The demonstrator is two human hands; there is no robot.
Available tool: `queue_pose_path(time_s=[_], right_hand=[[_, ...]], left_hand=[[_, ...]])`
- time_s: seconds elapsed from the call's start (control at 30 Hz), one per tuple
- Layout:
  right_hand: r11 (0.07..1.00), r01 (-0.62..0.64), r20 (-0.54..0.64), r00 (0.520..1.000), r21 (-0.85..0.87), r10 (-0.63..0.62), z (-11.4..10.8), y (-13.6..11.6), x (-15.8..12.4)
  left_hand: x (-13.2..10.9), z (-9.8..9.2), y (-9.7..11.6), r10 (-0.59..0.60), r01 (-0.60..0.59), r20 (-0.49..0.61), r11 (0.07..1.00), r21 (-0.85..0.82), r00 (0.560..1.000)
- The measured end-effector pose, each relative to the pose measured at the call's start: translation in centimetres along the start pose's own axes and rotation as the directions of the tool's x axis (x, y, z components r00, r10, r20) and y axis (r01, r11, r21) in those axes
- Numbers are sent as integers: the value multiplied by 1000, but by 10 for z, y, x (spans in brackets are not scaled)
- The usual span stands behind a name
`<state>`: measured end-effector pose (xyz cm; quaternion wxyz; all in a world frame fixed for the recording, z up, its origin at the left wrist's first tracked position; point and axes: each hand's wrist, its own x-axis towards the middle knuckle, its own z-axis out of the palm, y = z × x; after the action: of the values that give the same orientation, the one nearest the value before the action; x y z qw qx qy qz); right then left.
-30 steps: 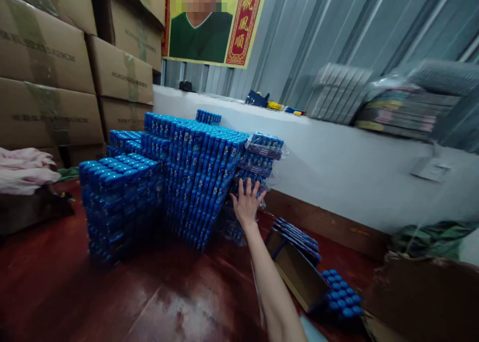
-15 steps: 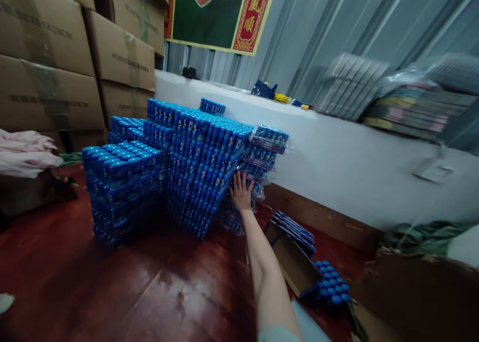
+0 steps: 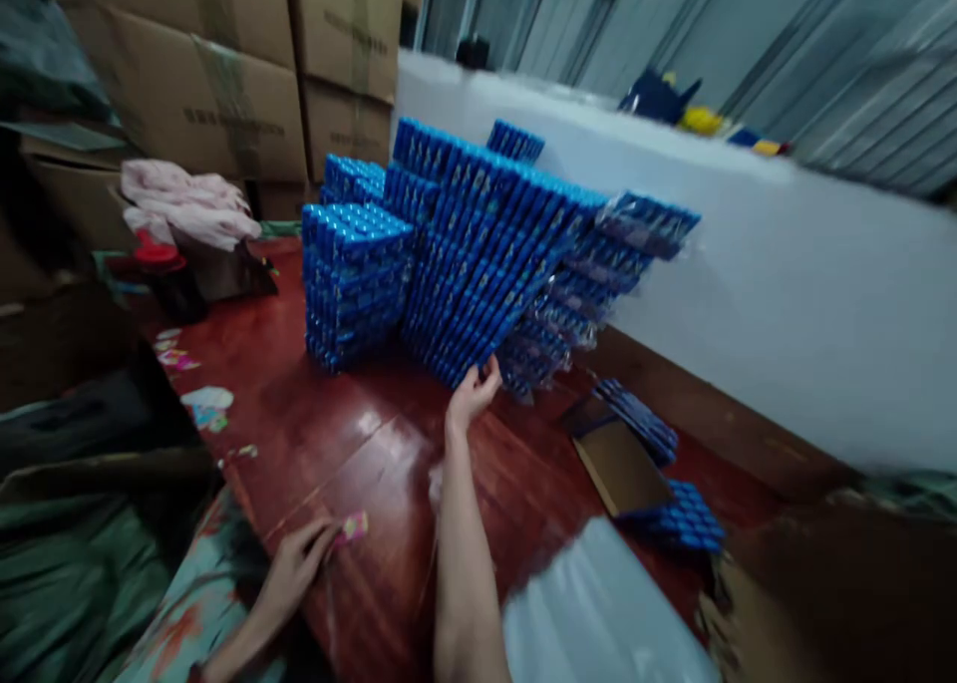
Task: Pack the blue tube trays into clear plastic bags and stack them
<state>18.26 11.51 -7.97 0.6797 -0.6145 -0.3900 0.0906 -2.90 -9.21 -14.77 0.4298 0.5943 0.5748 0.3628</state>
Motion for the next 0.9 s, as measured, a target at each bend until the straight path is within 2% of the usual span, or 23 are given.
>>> queue_pose_path(time_s=[0.03,0.13,0.2,0.3,0.37,0.43,0.53,0.6,0.67,0.77,0.83,0.87,0.9], right_hand=[[999,-37,-41,998,9,37,10,-7,-3],[991,-116,-83,989,62,121,34,-19,-5],[944,-211,-54,971,253,232,39,-25,-5],[770,-401,95,906,496,411,32,-33,-6],[727,-487,203,871,485,448,25,-37,-11],[729,-529,313,847,433,429,21,-40,-20],[776,-546,472,800,315,370,20,-41,-39],[826,-524,548,761,206,347,14,-37,-49],[874,-481,585,729,68,356,-1,-27,-53],[906,-386,580,703,-176,412,-43,-7,-57],[891,-328,559,695,-313,452,-80,0,-69],[882,-295,567,681,-368,464,-98,0,-81],[876,-264,589,658,-403,469,-117,-4,-96]], left_hand=[[-2,3,6,-26,24,-20,992,-123,999],[-9,13,35,-23,37,40,924,-382,999],[-14,20,50,10,0,22,898,-440,1000],[-19,27,57,-55,44,-7,870,-491,998],[-20,32,55,-86,117,80,822,-557,993],[-20,34,54,-42,123,159,830,-543,986],[-23,29,54,52,-13,159,971,-238,986],[-31,18,47,93,-86,184,995,-45,979],[-45,2,29,127,-144,269,989,46,955],[-74,-28,-15,127,-210,392,962,177,911],[-96,-51,-50,9,-178,418,913,368,908],[-107,-64,-66,-106,-133,402,843,522,909],[-116,-78,-81,-222,-62,326,735,676,919]])
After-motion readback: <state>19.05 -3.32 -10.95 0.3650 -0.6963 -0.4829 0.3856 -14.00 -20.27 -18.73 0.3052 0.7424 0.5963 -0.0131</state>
